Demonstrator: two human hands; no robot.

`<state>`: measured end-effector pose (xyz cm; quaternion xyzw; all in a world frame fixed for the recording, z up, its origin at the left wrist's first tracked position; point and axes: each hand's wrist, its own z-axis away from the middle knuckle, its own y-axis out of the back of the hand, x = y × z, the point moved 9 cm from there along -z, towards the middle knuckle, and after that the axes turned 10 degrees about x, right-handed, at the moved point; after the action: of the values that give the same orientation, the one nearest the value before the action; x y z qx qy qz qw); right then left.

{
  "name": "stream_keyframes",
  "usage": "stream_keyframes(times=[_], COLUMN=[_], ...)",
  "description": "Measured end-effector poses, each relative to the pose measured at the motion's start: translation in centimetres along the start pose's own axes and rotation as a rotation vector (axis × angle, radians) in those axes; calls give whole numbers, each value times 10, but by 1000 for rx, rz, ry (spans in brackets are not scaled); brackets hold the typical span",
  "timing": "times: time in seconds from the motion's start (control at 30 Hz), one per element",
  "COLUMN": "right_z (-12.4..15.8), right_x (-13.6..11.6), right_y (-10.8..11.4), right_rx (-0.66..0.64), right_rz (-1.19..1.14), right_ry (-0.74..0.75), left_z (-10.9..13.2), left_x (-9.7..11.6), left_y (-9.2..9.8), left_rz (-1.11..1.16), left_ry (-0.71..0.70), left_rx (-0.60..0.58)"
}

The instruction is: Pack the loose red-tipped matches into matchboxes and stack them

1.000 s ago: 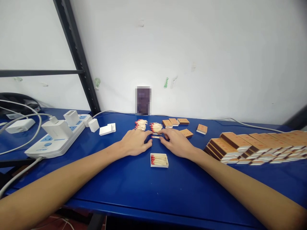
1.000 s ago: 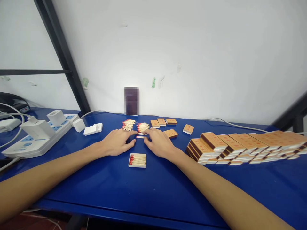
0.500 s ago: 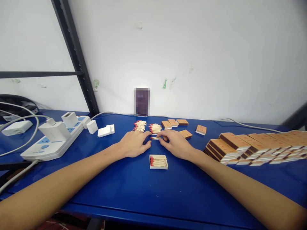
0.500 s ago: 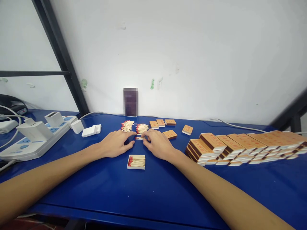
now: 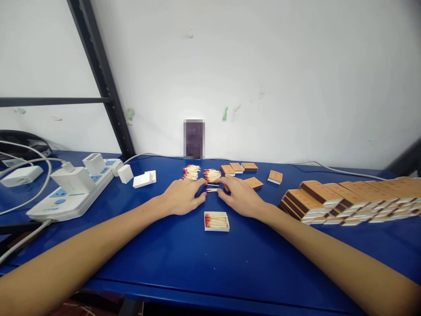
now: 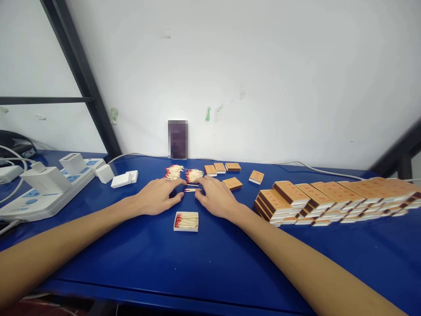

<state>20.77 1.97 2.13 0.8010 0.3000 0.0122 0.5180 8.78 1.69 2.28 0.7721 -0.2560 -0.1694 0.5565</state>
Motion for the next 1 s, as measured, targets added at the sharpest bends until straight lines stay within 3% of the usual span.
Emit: stream_keyframes(times=[1.0], right_z=[0], right_x=[1], right_y=[-1], right_rx=[13], right_rz=[-31], right_ry=[33], left_z=[-1], left_x=[5], left_y=[-2], left_rz=[-9], left_ry=[-74], left_rx=[-45])
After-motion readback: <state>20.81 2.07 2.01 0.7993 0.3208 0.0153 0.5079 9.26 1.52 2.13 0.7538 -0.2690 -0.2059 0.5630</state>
